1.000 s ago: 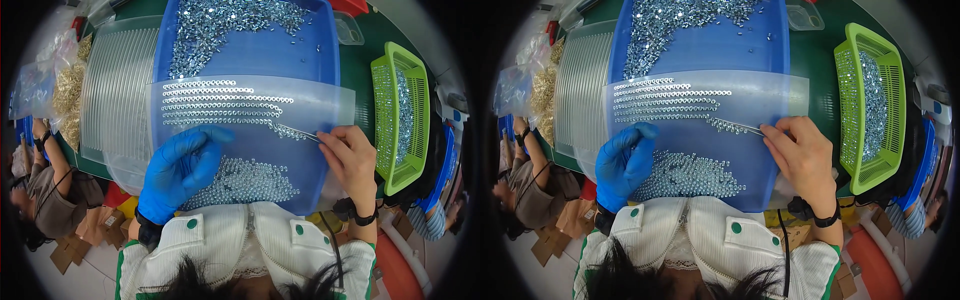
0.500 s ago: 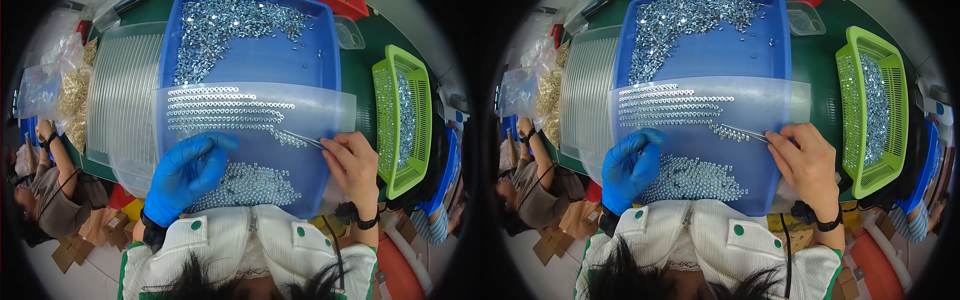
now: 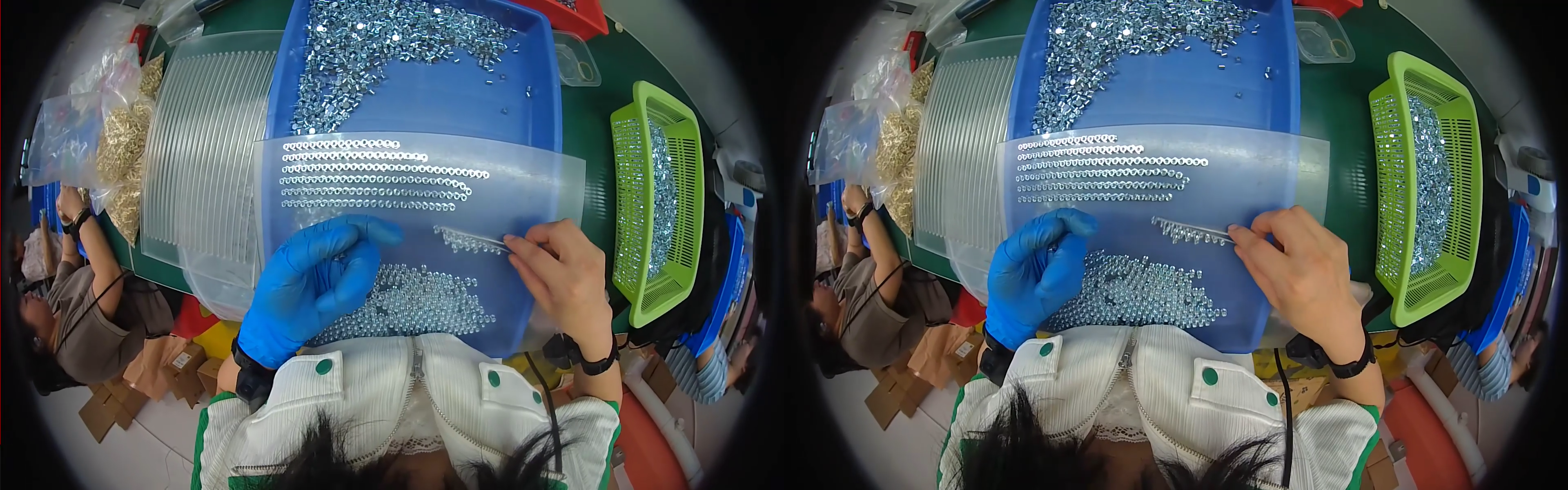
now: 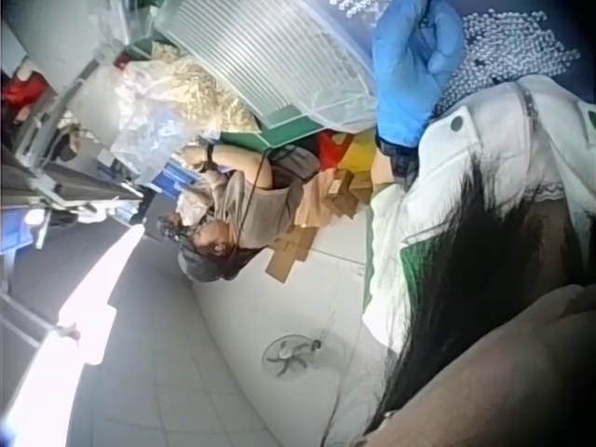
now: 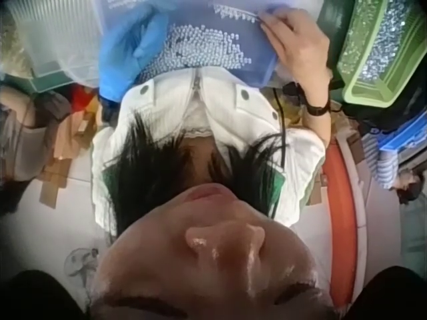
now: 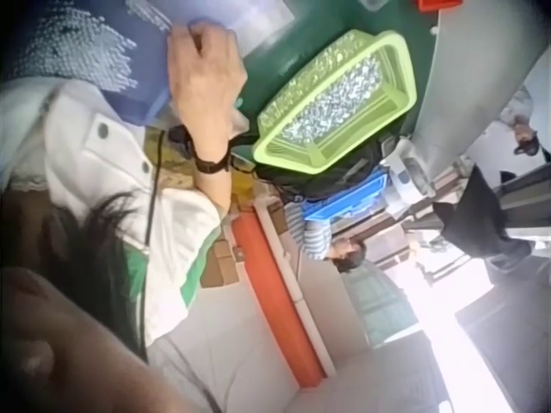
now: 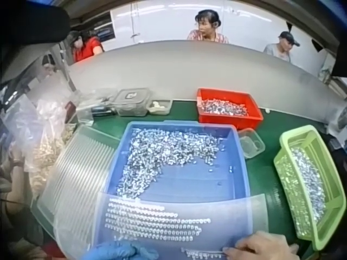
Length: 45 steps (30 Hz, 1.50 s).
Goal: The person uses tweezers to pick up small metal components from a blue tray and arrange them into rows on a clear plastic sheet, occasionally using their gloved hand to handle the pieces.
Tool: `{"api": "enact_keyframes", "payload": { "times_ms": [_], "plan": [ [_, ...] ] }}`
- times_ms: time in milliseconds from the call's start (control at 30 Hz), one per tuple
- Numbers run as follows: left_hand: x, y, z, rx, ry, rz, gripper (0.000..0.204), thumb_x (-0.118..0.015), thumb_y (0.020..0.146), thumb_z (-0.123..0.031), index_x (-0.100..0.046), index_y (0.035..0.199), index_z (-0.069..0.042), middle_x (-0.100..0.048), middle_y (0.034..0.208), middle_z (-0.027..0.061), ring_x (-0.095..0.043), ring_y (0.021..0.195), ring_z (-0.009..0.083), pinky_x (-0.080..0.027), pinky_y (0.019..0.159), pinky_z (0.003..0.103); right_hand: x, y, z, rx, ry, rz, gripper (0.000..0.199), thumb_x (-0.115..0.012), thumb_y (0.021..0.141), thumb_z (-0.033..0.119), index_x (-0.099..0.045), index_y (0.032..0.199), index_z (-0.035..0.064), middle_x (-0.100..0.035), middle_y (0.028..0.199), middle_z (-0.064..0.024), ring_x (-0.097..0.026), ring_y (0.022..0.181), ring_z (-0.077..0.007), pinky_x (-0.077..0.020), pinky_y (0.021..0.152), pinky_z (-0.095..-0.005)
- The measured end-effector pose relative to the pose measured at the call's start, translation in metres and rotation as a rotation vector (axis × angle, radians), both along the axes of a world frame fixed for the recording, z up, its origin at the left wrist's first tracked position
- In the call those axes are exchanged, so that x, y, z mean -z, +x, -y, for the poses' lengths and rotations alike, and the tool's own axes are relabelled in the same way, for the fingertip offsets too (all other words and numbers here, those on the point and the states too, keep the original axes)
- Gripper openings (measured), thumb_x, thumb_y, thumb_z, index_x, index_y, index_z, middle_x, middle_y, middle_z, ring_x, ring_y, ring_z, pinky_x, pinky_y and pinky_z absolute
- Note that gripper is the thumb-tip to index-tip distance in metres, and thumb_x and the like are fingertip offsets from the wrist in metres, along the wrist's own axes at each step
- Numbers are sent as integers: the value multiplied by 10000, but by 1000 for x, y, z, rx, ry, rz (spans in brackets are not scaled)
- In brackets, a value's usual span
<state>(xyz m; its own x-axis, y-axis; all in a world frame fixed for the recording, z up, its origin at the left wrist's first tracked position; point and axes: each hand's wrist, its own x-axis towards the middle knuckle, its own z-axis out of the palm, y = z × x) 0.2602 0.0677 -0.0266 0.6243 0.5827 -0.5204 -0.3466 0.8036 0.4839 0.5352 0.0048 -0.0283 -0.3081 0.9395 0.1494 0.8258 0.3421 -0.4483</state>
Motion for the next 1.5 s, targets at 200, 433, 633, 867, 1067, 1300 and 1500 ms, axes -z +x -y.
{"api": "enact_keyframes", "payload": {
  "times_ms": [200,433,633,867,1067,1300,1500],
  "plan": [
    [6,-4,0,-8,31,51,335,-344,941,-141,-463,1136,104,-428,529,42,-381,402,92,-343,412,215,-4,-3,0,-108,-57,-17,225,-702,654,9,-665,874,41,-549,766,-56,-530,601,-191,-429,494,-286],
    [1,2,2,-53,-22,-58,351,-355,947,-151,-450,1178,95,-409,538,29,-359,411,80,-338,406,203,-13,9,6,356,-194,-847,145,-665,736,13,-599,865,7,-558,763,-74,-567,628,-147,-463,515,-277],
    [1,4,-3,-123,-92,49,348,-371,948,-144,-446,1200,85,-426,607,24,-338,425,69,-330,404,195,-7,-14,-6,225,-42,-920,166,-645,740,-4,-588,896,-2,-603,808,-110,-623,712,-167,-507,586,-281],
    [2,1,-2,-141,-139,50,336,-376,950,-144,-455,1195,72,-433,675,33,-324,446,68,-303,401,195,-11,-14,-23,-62,78,-368,208,-645,675,-56,-626,870,13,-638,868,-107,-642,742,-194,-512,608,-260],
    [4,-2,0,-107,-95,43,323,-369,951,-153,-485,1155,68,-440,668,44,-328,447,76,-295,400,197,-9,-19,-27,-48,106,-316,229,-641,650,-71,-639,860,21,-639,869,-89,-637,723,-199,-507,601,-257],
    [4,0,0,-65,-53,0,318,-375,952,-173,-514,1118,60,-464,658,44,-339,441,73,-288,401,195,-8,-14,-28,-84,128,-292,228,-644,650,-72,-636,860,17,-639,859,-90,-632,715,-203,-504,598,-261],
    [0,6,-1,44,-42,-43,330,-416,948,-235,-541,1085,38,-512,686,46,-371,443,77,-317,424,198,-20,-19,-22,-97,101,-498,219,-648,654,-75,-630,859,-1,-642,852,-110,-635,728,-210,-507,611,-261]
  ]
}}
